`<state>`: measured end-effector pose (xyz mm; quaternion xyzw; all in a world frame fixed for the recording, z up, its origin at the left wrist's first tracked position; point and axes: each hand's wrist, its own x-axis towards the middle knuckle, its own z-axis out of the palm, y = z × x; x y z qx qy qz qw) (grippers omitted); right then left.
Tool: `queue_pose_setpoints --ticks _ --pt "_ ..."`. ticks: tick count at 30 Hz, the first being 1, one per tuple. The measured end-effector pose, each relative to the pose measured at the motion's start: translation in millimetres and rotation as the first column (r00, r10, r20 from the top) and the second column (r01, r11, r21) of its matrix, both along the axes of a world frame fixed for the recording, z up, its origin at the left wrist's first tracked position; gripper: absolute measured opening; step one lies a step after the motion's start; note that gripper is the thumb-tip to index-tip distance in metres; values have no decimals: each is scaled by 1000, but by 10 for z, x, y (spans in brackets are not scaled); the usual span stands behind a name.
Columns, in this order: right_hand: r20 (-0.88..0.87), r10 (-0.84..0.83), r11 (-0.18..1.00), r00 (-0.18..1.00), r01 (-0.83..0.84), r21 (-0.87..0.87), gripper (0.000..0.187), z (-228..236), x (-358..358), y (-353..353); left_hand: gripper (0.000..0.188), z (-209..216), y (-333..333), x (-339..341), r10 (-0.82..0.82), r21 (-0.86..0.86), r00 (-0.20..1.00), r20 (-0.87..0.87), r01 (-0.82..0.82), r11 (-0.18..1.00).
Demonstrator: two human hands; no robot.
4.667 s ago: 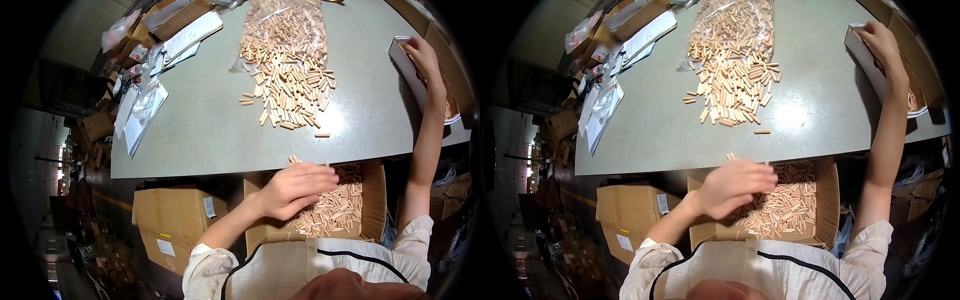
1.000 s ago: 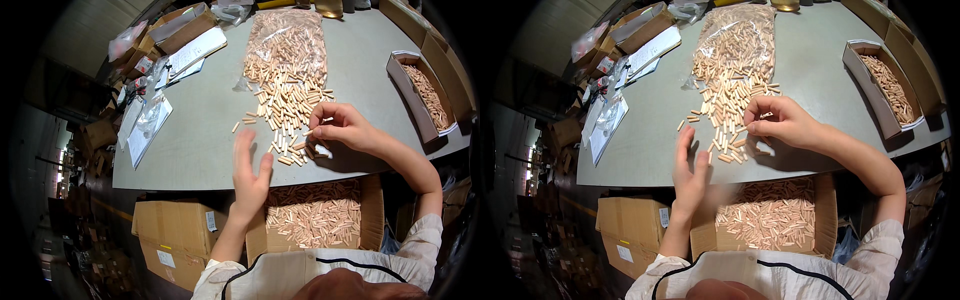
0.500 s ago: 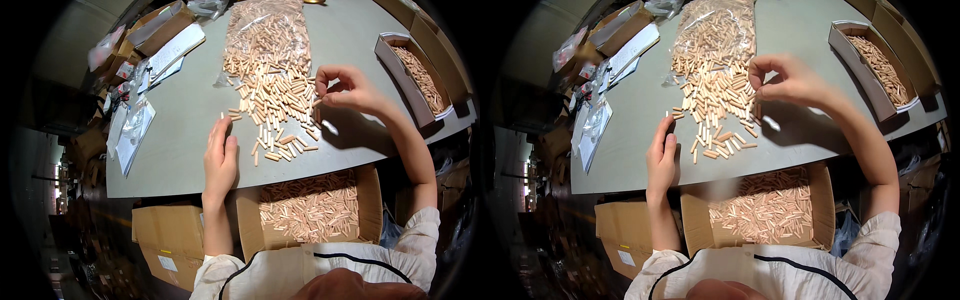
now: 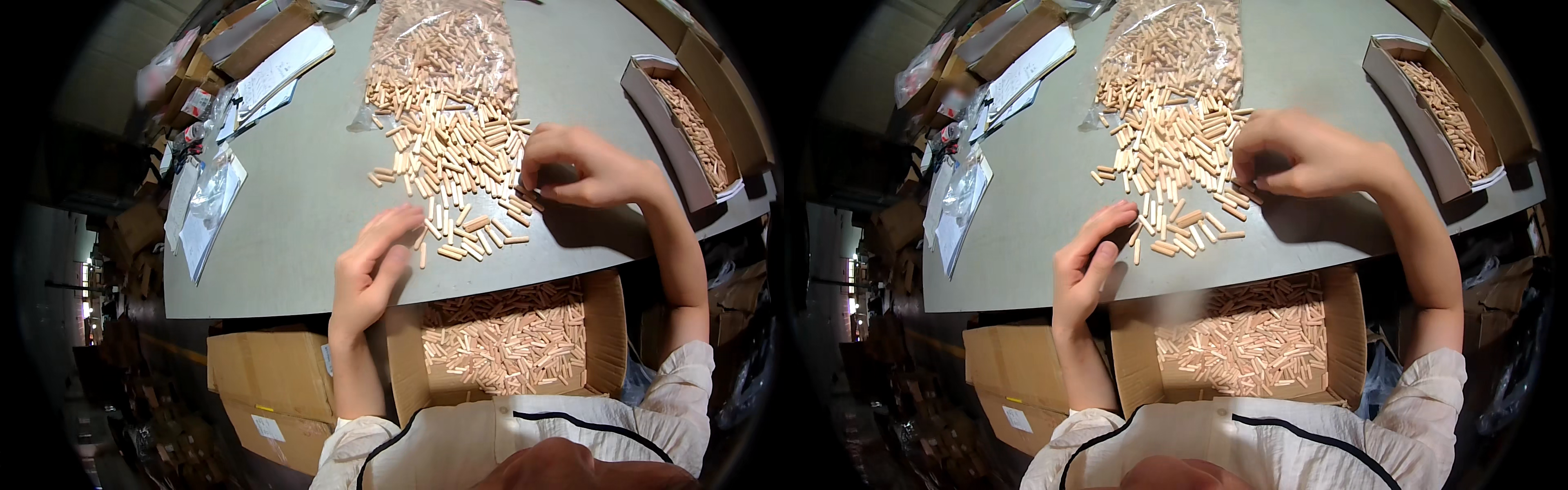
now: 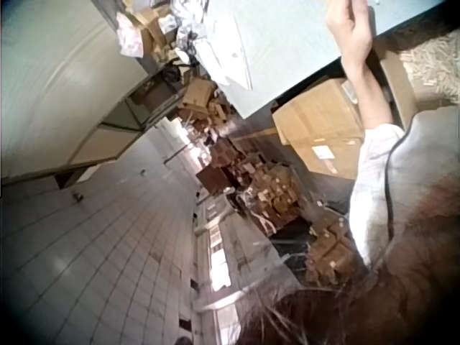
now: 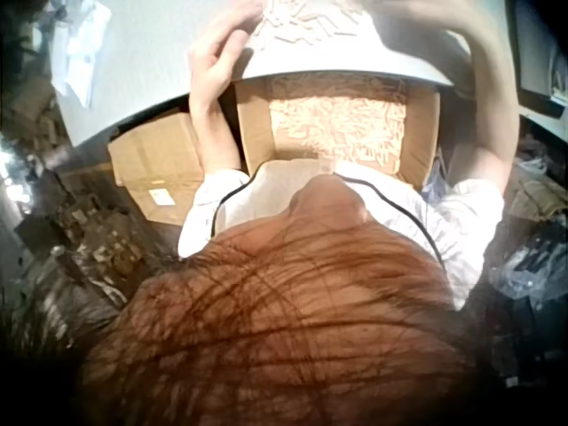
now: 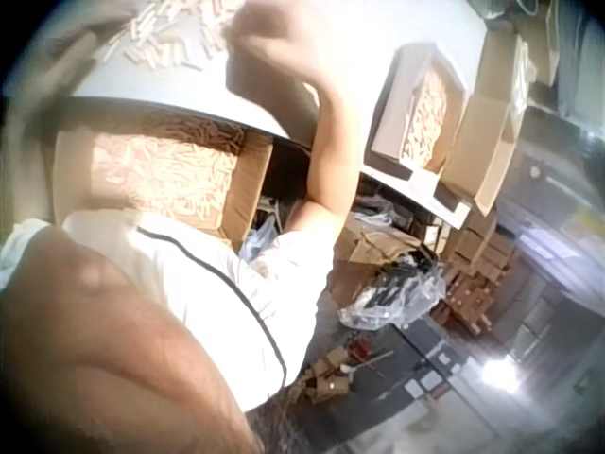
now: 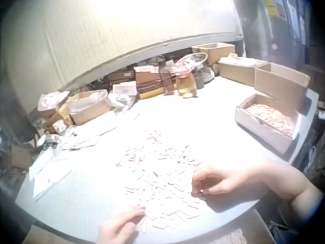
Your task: The person sorts small, light-colored cylindrical objects on a table. They pick up the cylinders from a pile and place them into a cardboard box below the table surface. The person uses both hands to handle the items, occasionally adjusting the pile on the table.
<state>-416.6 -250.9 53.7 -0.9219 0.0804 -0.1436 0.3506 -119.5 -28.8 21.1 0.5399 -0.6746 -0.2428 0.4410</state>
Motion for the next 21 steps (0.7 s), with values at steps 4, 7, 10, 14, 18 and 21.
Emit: queue_pose_setpoints --ticks 4,7,10,14,18,21 --pt "12 -333 941 943 332 61 19 -133 -59 -159 30 0 64 -82 230 183 902 -366 -172 968" --pt "-105 -392 918 914 397 28 22 -25 -97 -189 32 -26 63 -51 316 135 890 -330 -287 948" --pt "-161 -307 943 938 322 84 26 27 -76 -122 30 -48 64 -75 365 128 845 -391 -343 931" --pt "-209 -184 953 960 226 200 23 134 -41 40 28 -60 53 -81 372 116 840 -394 -357 927" --pt "-232 -109 952 967 168 255 20 131 -25 59 28 -77 58 -52 368 98 874 -316 -356 929" --pt "-245 -83 956 966 147 254 21 142 -24 62 27 -102 51 -43 375 104 871 -317 -361 927"
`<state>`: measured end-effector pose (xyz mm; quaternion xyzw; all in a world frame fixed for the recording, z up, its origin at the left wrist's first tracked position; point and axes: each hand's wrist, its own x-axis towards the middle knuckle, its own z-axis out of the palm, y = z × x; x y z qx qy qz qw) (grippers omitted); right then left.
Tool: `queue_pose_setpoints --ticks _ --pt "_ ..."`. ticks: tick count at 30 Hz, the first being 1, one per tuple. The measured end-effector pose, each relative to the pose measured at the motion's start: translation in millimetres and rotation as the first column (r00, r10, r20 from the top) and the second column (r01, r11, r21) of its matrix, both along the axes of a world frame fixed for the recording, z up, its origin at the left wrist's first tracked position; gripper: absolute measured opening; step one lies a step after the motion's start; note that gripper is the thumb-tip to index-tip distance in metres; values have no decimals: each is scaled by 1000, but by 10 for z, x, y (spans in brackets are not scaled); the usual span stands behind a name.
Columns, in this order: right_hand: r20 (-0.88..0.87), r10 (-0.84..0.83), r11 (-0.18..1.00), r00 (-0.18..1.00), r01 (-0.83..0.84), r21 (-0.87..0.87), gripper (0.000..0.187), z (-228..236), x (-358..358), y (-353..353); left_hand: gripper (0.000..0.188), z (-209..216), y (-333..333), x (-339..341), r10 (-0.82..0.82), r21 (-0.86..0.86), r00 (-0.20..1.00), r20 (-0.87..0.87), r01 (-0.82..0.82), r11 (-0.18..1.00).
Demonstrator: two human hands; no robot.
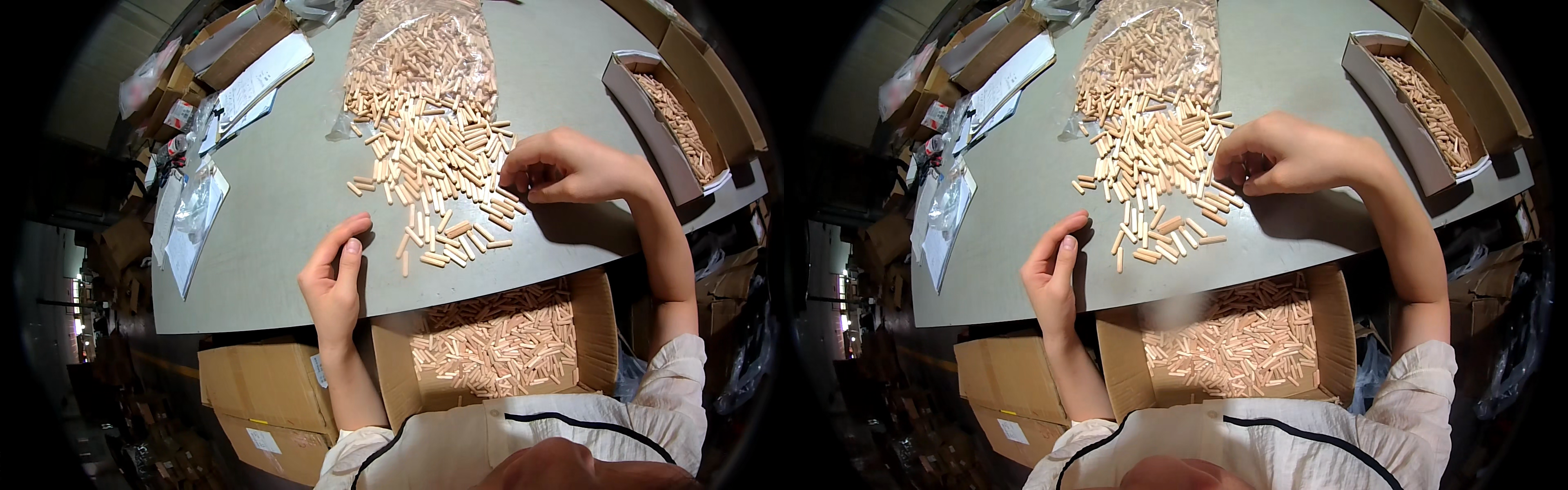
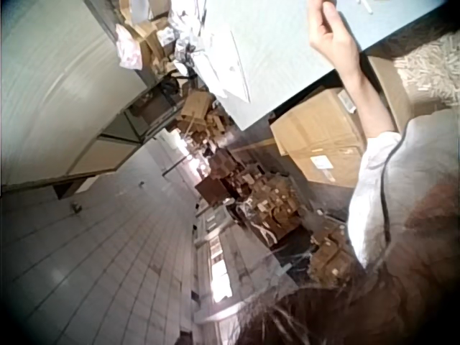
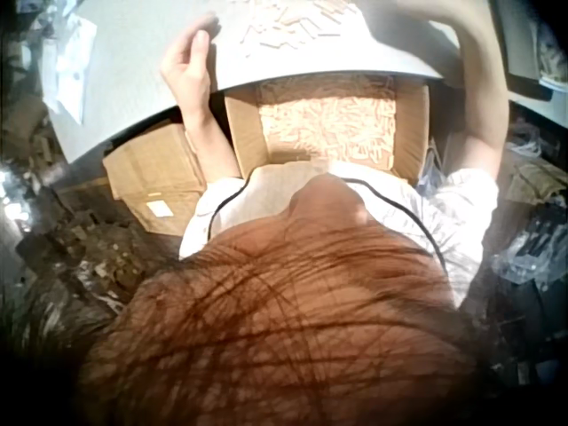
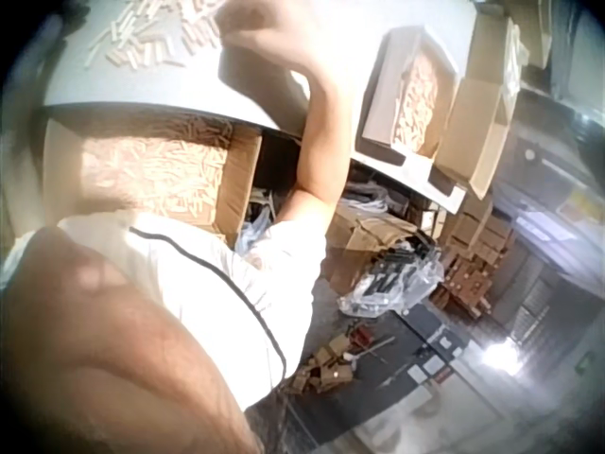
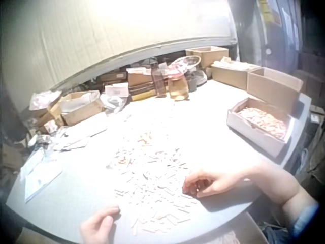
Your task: The person sorts small, light-colored cylindrical objects on a table. They pick up the cylinders from a pile and place them into a cardboard box below the table surface. The person uses both hands to handle the items, occasionally adjusting the pile on the table.
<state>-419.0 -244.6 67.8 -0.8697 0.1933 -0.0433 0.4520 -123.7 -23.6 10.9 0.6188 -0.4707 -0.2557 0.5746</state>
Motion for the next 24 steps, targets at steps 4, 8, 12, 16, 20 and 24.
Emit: queue_pose_setpoints --ticks 4,8,12,16,20,24 --pt "-30 87 996 996 -88 -19 26 42 8 9 24 5 -1 -17 20 3 1000 0 -20 1000" --pt "-32 142 989 989 -141 46 28 72 9 25 24 -21 1 -7 22 6 1000 16 -22 1000" --pt "2 42 994 999 -42 106 26 -37 -34 -8 25 -9 -15 -14 8 5 1000 4 -8 1000" --pt "-61 62 996 996 -58 65 26 6 -11 -14 27 22 9 -11 -1 34 999 43 -1 999" --pt "-42 70 996 997 -68 49 28 32 9 6 26 -19 11 20 5 13 1000 30 -6 1000" --pt "-16 69 996 997 -68 62 28 22 25 68 26 -1 3 1 11 2 1000 11 -11 1000"
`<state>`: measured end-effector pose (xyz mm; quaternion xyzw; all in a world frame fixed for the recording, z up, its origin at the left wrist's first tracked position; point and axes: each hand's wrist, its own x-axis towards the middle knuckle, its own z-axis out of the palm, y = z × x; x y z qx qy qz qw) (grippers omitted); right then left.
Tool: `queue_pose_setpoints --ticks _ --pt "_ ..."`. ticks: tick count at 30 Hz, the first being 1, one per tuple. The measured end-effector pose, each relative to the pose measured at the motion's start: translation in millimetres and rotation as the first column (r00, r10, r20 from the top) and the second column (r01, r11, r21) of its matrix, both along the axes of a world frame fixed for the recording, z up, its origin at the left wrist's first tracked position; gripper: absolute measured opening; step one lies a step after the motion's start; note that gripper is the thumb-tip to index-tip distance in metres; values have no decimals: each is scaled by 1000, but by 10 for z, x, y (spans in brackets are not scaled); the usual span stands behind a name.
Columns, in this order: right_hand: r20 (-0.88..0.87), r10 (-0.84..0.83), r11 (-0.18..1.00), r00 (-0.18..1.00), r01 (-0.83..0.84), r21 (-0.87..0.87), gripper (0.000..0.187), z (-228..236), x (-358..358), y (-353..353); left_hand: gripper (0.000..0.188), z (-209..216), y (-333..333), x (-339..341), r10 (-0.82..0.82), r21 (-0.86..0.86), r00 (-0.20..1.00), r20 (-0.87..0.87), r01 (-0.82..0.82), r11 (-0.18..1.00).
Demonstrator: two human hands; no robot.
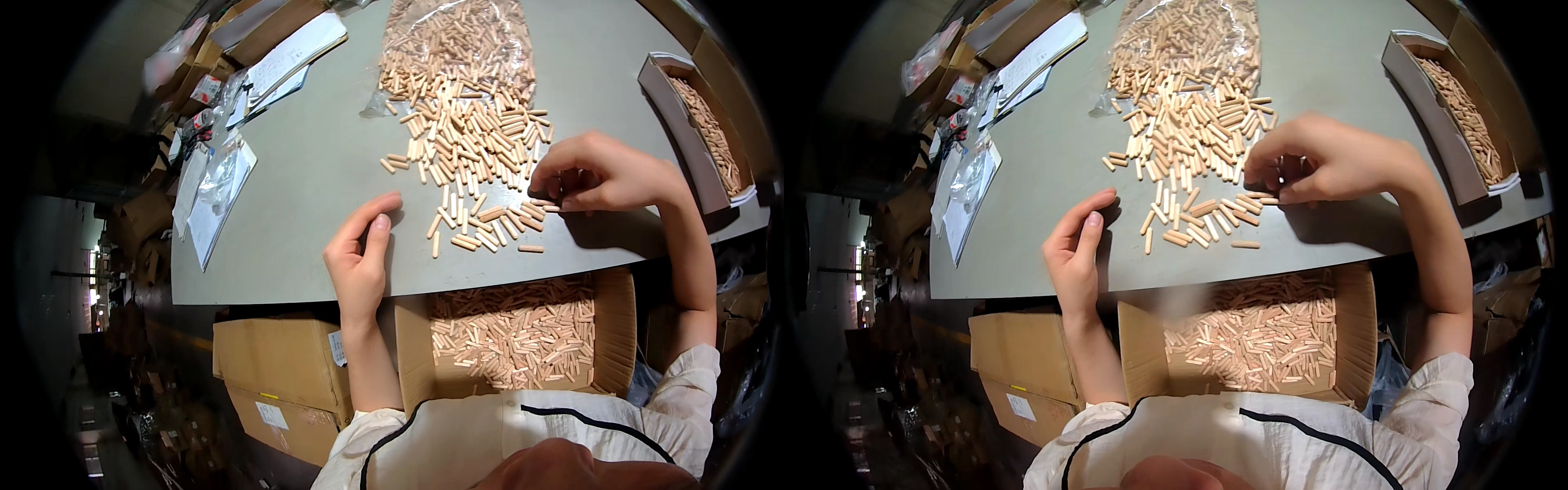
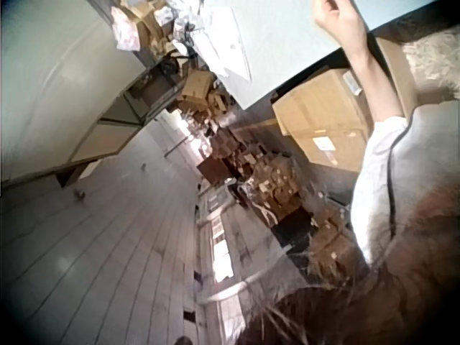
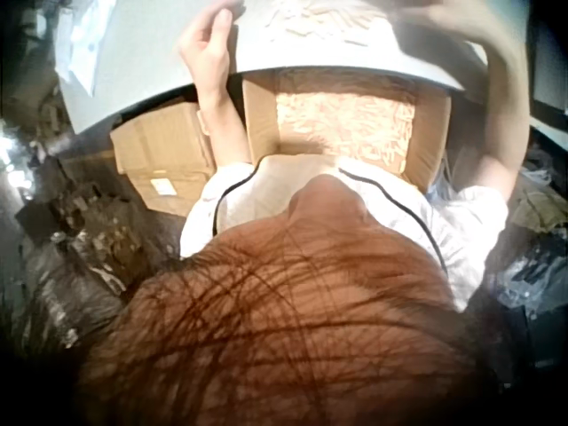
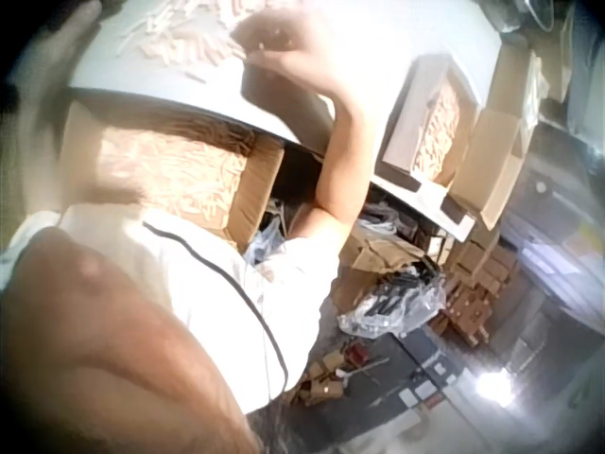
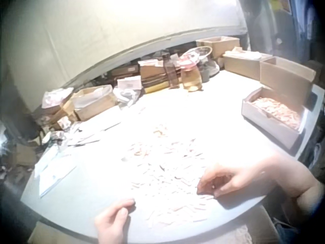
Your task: The person sorts small, light-colored cylindrical objects on a table. They pick up the cylinders from a pile and place them into a cardboard box below the table surface. The person uses both hands to handle the items, occasionally adjusting the pile on the table.
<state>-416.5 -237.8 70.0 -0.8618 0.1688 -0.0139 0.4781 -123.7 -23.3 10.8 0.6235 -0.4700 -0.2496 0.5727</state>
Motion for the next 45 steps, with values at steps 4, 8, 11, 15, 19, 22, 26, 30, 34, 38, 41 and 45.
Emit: queue_pose_setpoints --ticks 4,8,11,15,19,22,26,30,34,38,41,45 --pt "-22 39 999 999 -39 -22 34 25 38 38 25 -9 8 3 16 -2 999 -29 -16 1000" --pt "-30 37 999 999 -38 -23 36 9 45 53 25 -15 -3 -12 28 -16 999 -37 -28 999" --pt "-27 45 998 999 -46 -36 38 -5 40 49 25 -19 -8 -19 26 -11 998 -49 -26 1000" --pt "-44 47 998 998 -48 -25 41 12 53 60 25 -33 -6 -12 34 -8 998 -58 -34 999" --pt "-33 64 998 997 -65 -16 43 -10 53 56 25 -40 -6 7 28 -14 999 -33 -29 999" --pt "-19 92 995 996 -92 -24 45 -37 32 40 25 -28 -9 -5 24 -14 999 -30 -24 1000" --pt "-30 103 995 994 -103 -5 42 -3 29 34 26 -31 3 11 15 9 1000 -2 -15 1000" --pt "2 112 991 994 -112 77 39 -101 -27 -65 28 -22 0 7 10 16 1000 -11 -10 1000" --pt "-60 61 989 996 -53 136 35 -97 4 -66 25 4 -2 -27 32 -5 999 -30 -32 999" --pt "-70 48 995 996 -41 89 30 -52 70 17 25 -19 -3 -11 25 -5 999 -24 -26 1000" --pt "-16 95 995 995 -95 -7 28 -127 59 -13 25 -31 -6 -5 26 -14 1000 -17 -26 1000" --pt "11 79 997 997 -79 15 23 -78 66 29 28 -3 6 -8 18 5 1000 7 -18 1000"
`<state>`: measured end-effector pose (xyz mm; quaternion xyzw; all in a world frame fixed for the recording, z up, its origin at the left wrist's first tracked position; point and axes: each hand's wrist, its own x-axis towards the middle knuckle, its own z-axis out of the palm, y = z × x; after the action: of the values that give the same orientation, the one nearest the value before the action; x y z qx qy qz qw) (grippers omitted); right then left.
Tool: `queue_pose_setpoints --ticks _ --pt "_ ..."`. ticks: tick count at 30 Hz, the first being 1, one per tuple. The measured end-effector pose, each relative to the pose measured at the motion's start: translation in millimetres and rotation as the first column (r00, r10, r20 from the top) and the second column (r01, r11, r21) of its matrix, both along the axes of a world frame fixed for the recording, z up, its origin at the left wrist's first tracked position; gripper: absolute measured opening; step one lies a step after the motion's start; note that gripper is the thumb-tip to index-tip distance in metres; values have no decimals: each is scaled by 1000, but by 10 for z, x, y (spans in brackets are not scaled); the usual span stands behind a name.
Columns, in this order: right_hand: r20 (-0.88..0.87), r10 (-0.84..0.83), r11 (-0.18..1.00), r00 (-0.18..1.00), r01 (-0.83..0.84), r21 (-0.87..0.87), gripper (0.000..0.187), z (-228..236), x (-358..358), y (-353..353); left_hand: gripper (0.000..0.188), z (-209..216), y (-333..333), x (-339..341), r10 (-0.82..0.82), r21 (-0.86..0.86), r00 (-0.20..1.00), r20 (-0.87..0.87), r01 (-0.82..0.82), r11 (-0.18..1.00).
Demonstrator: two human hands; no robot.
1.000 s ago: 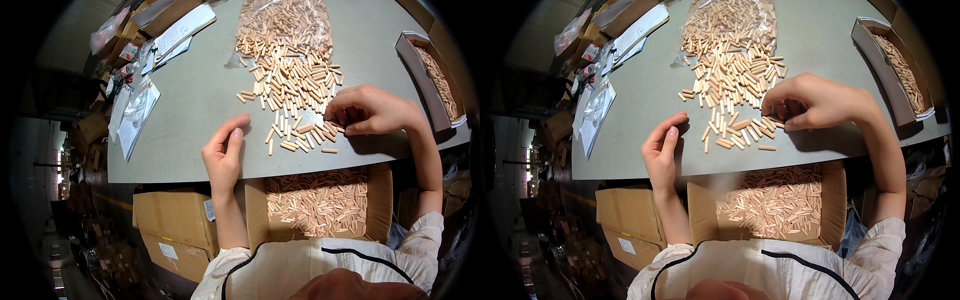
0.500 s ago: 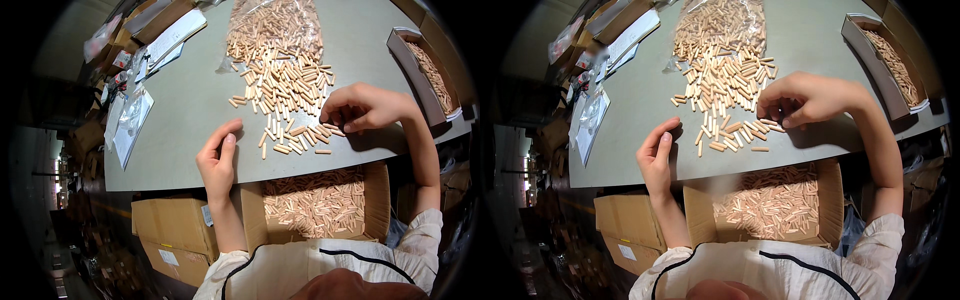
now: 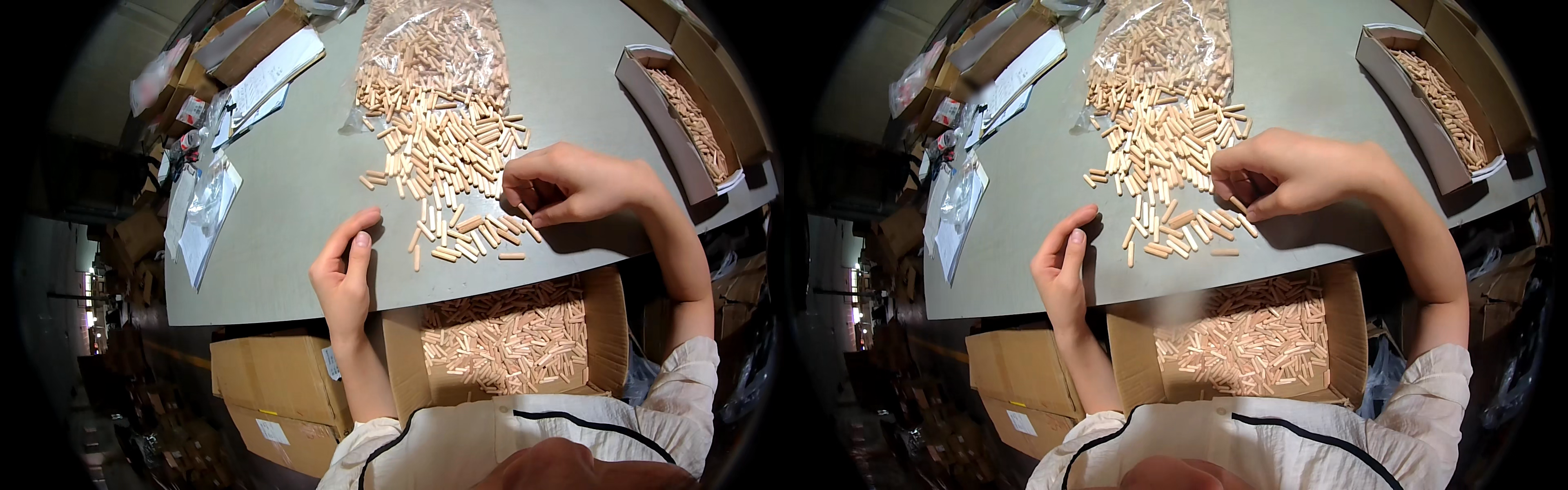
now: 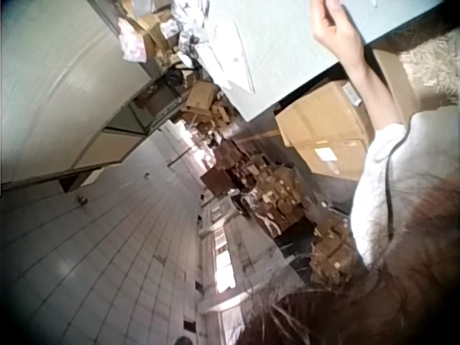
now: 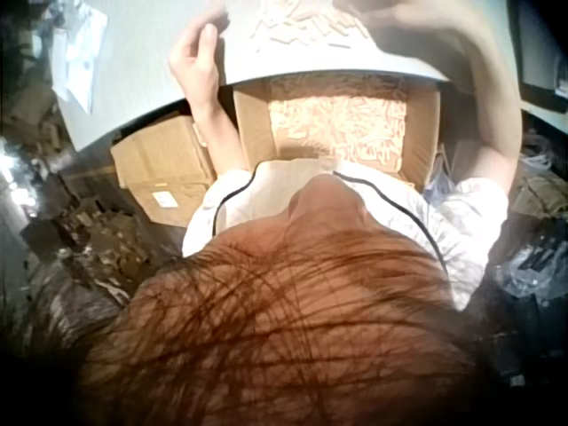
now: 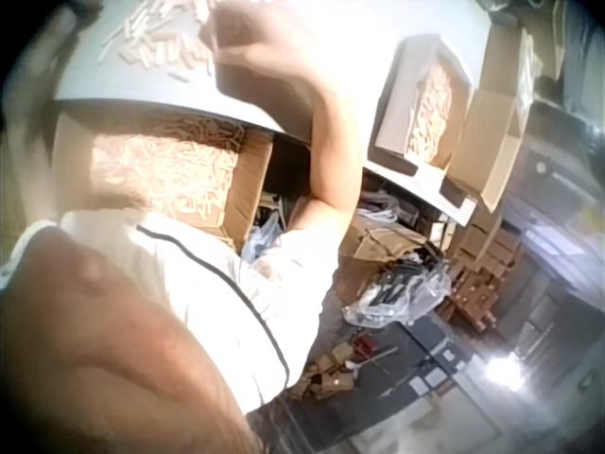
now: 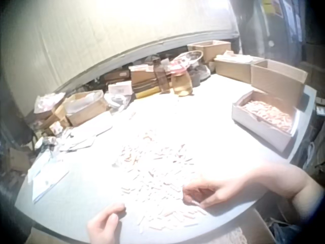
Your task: The person sorts small, light-colored cylindrical objects on a table. They pick up the cylinders from a pile and place them into a cardboard box below the table surface. The person uses both hands to handle the items, occasionally adjusting the pile on the table.
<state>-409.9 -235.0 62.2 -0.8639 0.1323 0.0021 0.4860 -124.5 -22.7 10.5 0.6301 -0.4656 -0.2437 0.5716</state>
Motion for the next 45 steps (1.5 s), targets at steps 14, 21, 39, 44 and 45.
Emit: queue_pose_setpoints --ticks 14,21,39,44,45 --pt "46 34 997 998 -31 -64 17 13 14 21 25 83 19 -13 -110 31 955 276 106 994" --pt "99 40 992 994 -27 -126 18 -62 28 37 27 163 -21 -32 -325 86 802 501 327 941" --pt "66 36 999 997 -35 -21 32 15 10 78 23 23 4 -16 -46 2 980 193 46 999" --pt "71 74 993 995 -67 -92 42 -8 39 94 25 103 -24 -61 -21 -12 935 353 27 1000" --pt "82 105 988 991 -95 -122 43 -23 45 95 25 126 -16 -79 -20 4 933 359 21 1000"
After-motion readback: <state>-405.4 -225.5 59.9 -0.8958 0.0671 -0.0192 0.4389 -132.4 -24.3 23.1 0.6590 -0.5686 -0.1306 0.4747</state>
